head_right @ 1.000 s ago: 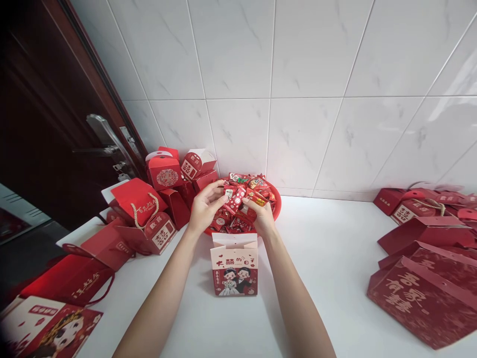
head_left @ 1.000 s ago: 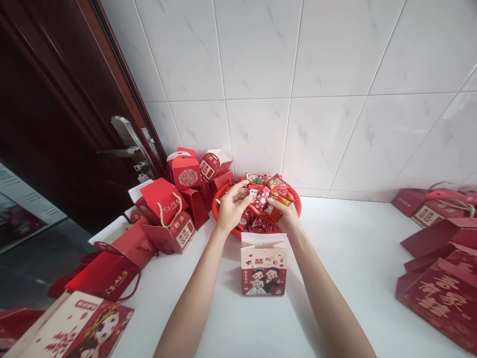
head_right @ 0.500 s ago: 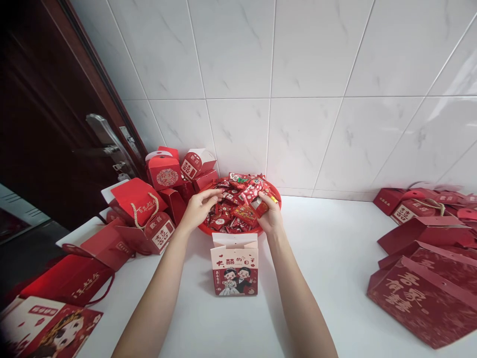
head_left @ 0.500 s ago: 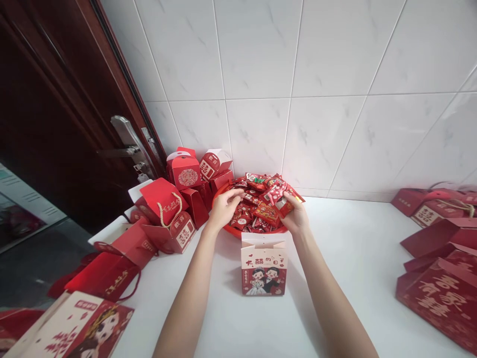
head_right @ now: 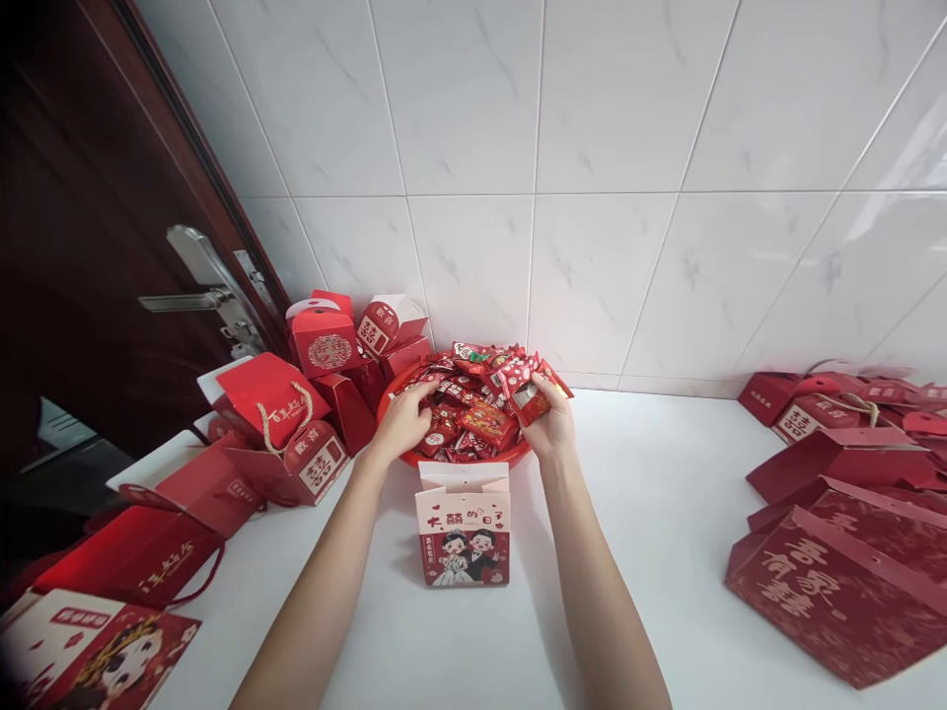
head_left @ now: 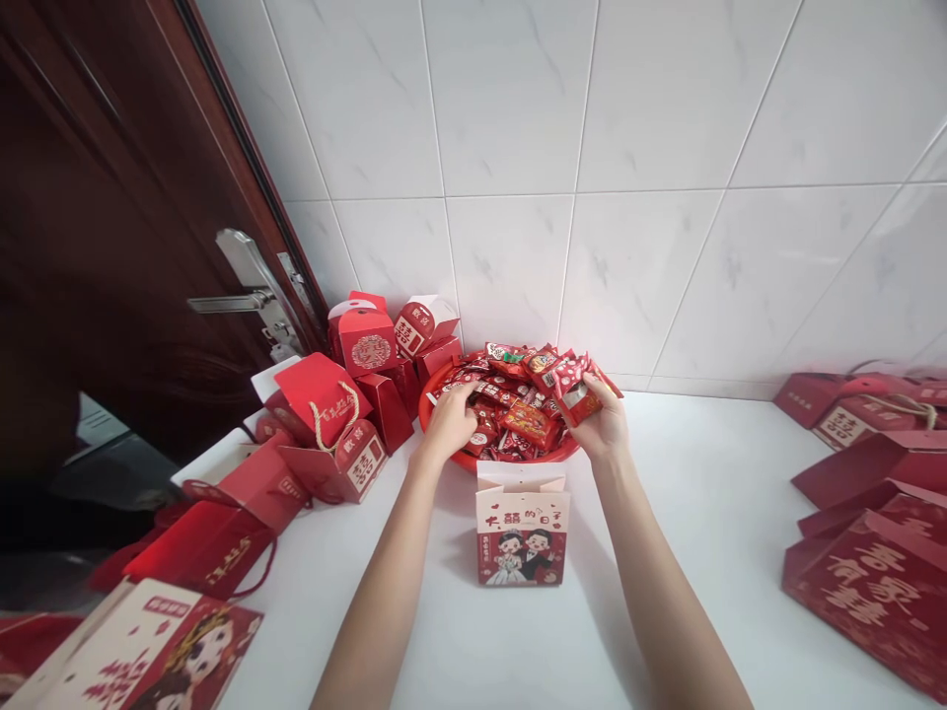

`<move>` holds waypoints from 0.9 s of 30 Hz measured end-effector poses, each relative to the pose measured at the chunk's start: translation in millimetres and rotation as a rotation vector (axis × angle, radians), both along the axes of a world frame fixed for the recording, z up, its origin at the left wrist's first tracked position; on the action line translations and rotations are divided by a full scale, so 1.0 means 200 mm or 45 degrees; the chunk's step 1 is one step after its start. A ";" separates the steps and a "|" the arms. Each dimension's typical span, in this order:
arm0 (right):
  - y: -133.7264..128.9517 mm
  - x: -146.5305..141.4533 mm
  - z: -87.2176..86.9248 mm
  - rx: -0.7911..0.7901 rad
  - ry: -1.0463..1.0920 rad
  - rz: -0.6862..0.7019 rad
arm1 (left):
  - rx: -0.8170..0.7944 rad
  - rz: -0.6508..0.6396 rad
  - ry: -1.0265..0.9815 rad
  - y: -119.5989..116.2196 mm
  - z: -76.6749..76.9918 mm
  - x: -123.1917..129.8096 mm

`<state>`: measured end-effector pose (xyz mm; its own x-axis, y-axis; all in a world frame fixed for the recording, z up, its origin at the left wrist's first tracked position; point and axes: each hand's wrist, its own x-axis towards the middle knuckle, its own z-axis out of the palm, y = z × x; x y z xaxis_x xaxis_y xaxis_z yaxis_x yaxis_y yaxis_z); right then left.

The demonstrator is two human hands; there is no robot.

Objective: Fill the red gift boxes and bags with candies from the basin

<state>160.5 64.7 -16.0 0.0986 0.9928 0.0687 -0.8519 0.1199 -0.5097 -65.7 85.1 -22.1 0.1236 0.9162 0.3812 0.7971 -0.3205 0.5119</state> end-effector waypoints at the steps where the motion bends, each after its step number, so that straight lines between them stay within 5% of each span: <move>1: 0.00 0.00 0.00 -0.008 0.001 -0.015 | 0.014 0.004 -0.055 0.01 0.00 -0.02; 9: 0.01 0.03 0.00 0.003 -0.022 -0.063 | -0.021 -0.014 -0.363 0.04 0.00 -0.23; 16: -0.01 0.02 0.02 0.004 -0.047 -0.069 | -0.022 0.097 -0.396 0.00 0.05 -0.24; 22: -0.04 0.03 0.07 0.008 -0.028 -0.077 | -0.100 -0.429 -0.408 -0.08 0.11 -0.10; 27: -0.04 0.04 0.08 0.065 -0.060 -0.071 | -0.178 -0.774 -0.107 -0.11 0.07 0.12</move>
<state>169.4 55.8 0.5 0.1491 0.9809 0.1246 -0.8186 0.1931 -0.5409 -42.4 63.8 -7.5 0.6127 0.7337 0.2937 0.4488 -0.6289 0.6349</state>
